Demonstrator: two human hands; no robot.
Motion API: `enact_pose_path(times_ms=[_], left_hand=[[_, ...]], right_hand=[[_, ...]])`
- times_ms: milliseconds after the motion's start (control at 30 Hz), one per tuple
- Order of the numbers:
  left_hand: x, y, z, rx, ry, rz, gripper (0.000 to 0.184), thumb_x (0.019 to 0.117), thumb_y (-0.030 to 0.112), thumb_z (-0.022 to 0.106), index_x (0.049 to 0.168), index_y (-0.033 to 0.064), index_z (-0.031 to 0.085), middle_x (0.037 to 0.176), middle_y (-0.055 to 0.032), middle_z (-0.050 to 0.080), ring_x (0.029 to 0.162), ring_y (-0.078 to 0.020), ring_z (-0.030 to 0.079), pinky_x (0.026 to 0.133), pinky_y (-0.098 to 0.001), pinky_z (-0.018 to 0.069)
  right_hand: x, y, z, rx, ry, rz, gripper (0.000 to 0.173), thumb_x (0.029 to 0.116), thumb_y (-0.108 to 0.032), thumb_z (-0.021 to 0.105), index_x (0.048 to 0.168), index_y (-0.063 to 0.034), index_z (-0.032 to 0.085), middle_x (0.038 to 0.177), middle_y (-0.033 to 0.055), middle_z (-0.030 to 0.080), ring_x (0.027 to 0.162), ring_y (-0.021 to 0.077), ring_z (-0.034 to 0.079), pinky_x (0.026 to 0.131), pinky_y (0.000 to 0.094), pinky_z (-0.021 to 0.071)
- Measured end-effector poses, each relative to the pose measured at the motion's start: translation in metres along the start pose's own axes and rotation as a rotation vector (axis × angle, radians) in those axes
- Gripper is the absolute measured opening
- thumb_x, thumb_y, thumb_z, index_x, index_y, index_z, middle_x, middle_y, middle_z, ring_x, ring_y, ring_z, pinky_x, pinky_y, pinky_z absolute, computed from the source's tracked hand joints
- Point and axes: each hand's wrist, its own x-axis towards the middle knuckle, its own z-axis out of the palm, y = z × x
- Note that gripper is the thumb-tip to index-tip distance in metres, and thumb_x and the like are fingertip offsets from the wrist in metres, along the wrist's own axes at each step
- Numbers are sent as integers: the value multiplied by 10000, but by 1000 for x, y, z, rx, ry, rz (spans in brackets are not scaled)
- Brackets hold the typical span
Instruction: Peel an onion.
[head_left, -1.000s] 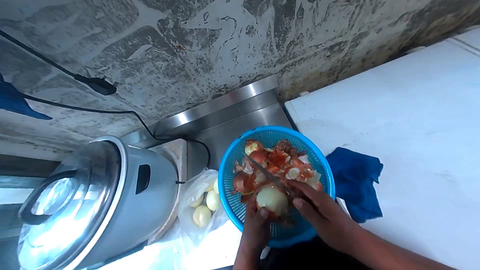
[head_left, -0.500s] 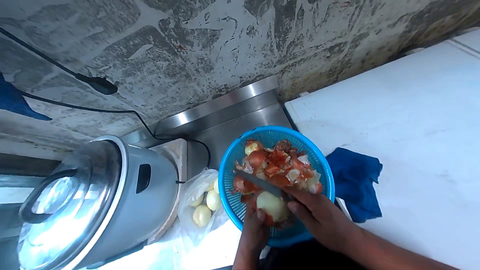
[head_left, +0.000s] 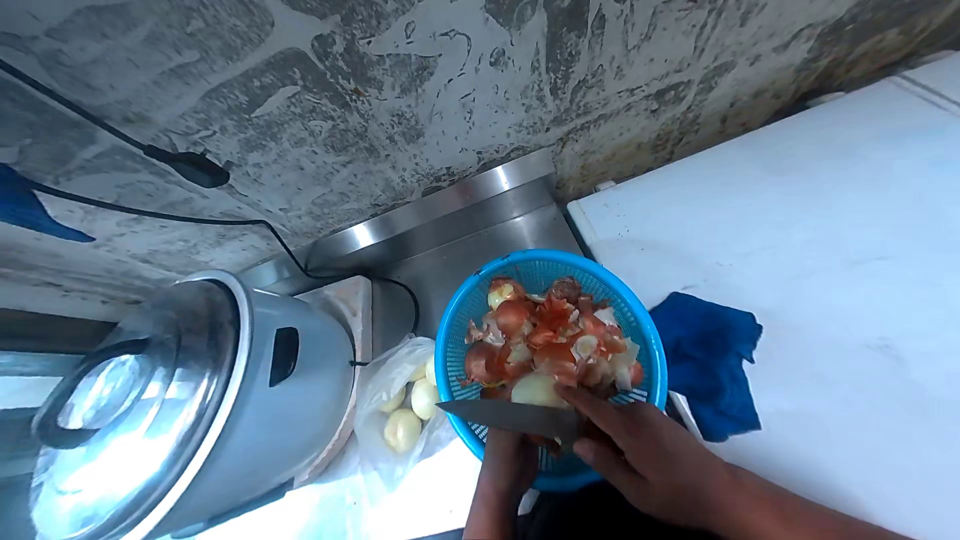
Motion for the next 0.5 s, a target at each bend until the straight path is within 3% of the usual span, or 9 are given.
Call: enact_pose_path(times_ms=[267, 367, 500], left_hand=[[2, -3, -2, -55, -7, 18, 506, 796, 506, 819, 1080, 110, 683, 919, -77, 740, 754, -164, 721, 639, -340, 610], [2, -2, -3, -60, -42, 28, 477, 814, 493, 809, 1079, 112, 697, 929, -83, 743, 756, -164, 727, 619, -335, 612], [3, -3, -8, -104, -159, 54, 386, 879, 465, 758, 1102, 153, 718, 975, -70, 752, 806, -161, 736, 633, -333, 618]], right_hand=[[0, 2, -3, 12, 3, 10, 593, 1078, -495, 367, 1522, -114, 462, 903, 93, 699, 714, 224, 678, 636, 465, 585], [0, 1, -2, 10, -11, 26, 592, 1079, -498, 362, 1531, -126, 453, 950, 107, 708, 765, 240, 694, 674, 483, 588], [1, 1, 4, 6, 45, 19, 569, 1083, -478, 353, 1499, -115, 492, 943, 98, 705, 745, 226, 688, 644, 469, 585]])
